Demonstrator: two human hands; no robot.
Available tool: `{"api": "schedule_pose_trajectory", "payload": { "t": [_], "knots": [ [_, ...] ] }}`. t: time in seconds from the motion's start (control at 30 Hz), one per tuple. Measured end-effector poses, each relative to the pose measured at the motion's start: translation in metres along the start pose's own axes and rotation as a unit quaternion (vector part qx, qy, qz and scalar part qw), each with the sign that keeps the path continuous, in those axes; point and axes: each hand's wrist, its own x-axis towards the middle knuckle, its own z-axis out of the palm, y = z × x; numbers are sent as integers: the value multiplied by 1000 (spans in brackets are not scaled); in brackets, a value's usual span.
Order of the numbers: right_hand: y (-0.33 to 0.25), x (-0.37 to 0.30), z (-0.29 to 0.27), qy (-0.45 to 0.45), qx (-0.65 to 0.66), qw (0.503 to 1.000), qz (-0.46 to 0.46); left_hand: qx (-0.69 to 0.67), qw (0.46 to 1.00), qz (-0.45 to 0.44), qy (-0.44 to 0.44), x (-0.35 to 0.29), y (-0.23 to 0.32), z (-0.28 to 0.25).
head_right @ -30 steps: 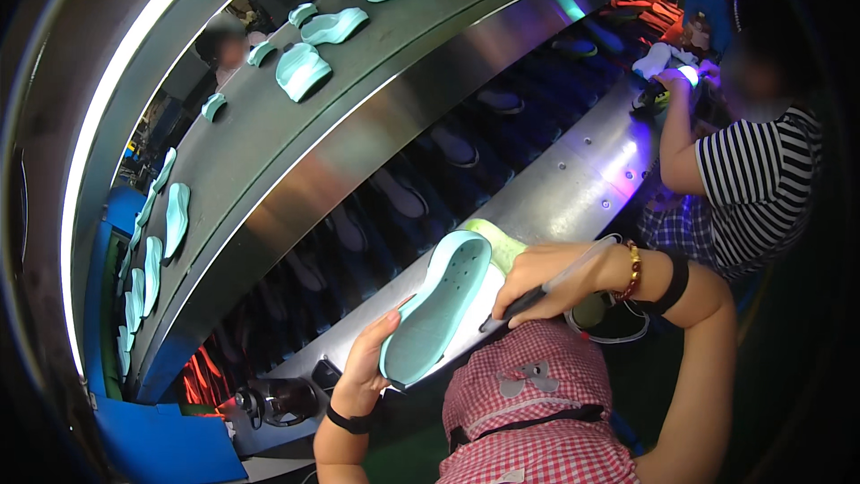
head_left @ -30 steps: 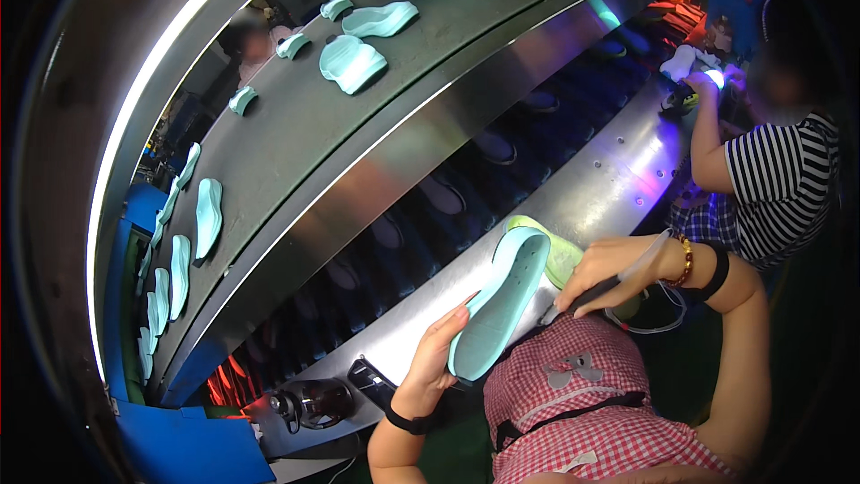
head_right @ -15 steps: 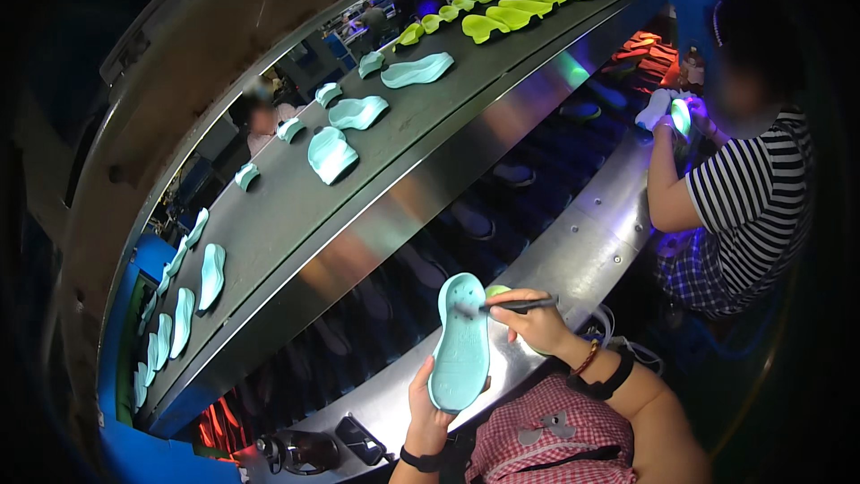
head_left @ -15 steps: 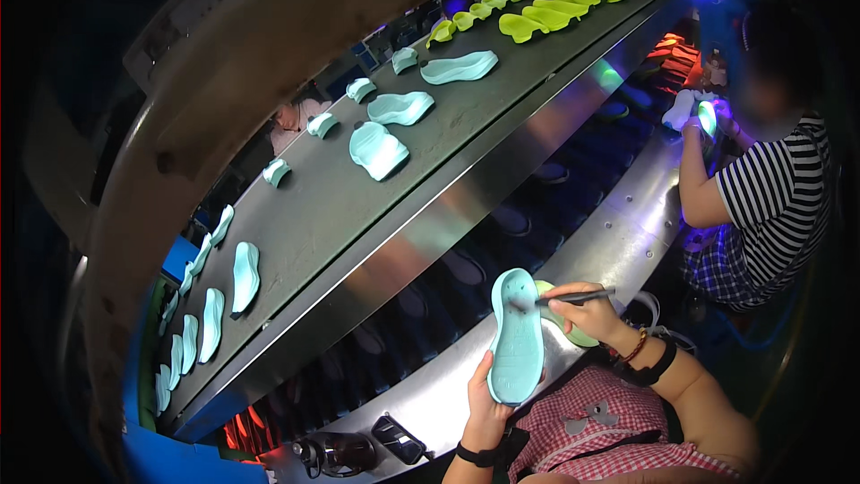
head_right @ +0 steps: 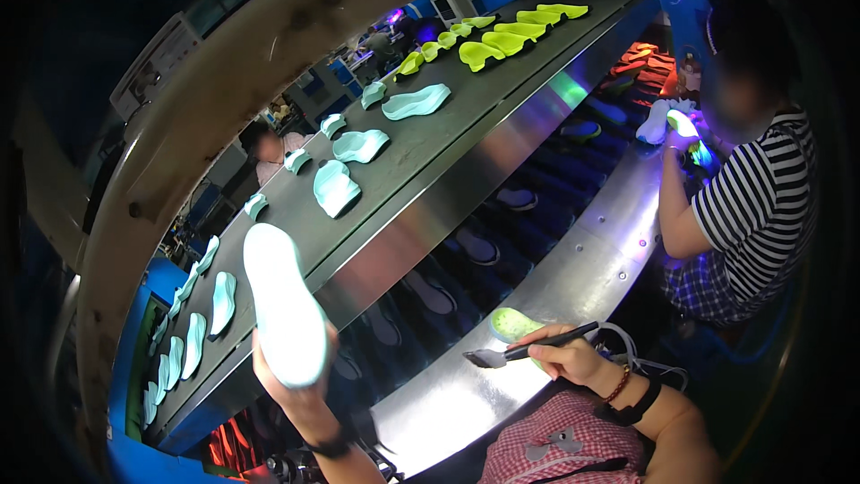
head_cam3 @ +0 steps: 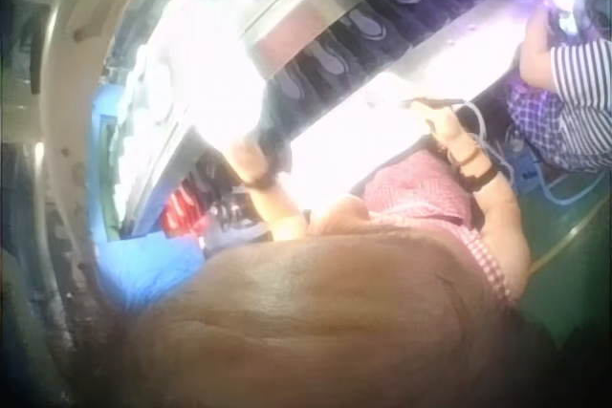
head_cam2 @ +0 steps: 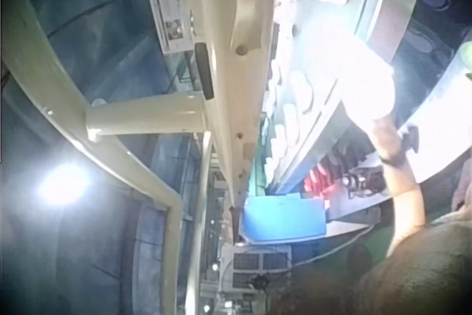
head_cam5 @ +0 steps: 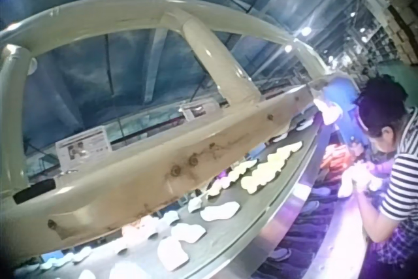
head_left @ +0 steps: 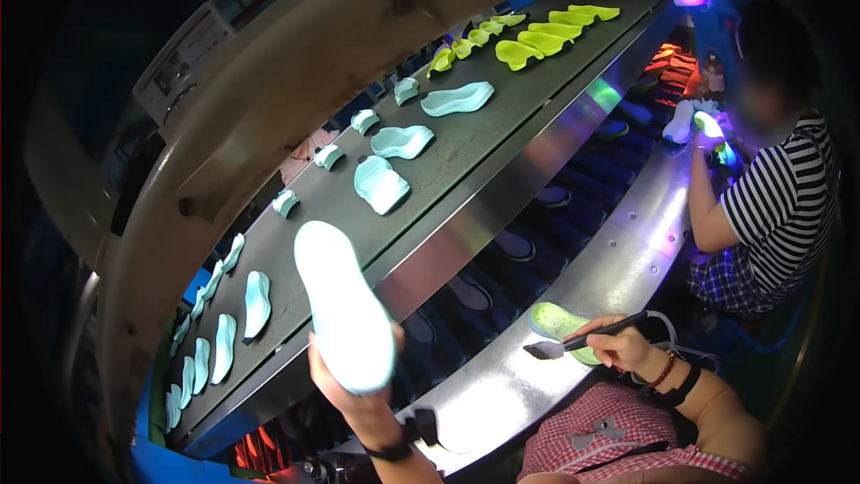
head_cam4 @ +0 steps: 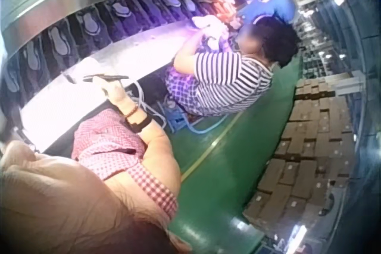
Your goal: Applying glue or primer to shoe soles on a conveyor belt using a brush.
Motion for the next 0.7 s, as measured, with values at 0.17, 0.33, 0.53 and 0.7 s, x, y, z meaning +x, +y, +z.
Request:
{"api": "schedule_pose_trajectory", "payload": {
  "t": [0.17, 0.33, 0.53, 0.7],
  "knots": [
    [14, 12, 0, 7, 70, 997, 30, -148, 905, 176, 358, 75, 55, -57],
    [13, 12, -10, 50, 77, 994, 58, 522, 825, 85, 198, 103, -18, -7],
    [20, 5, -14, 54, 73, 993, 81, 862, 426, 234, 144, 159, -51, -42],
    [20, 0, -30, 88, 95, 986, 105, 809, 504, 275, 129, 148, -26, -50]
  ]
}}
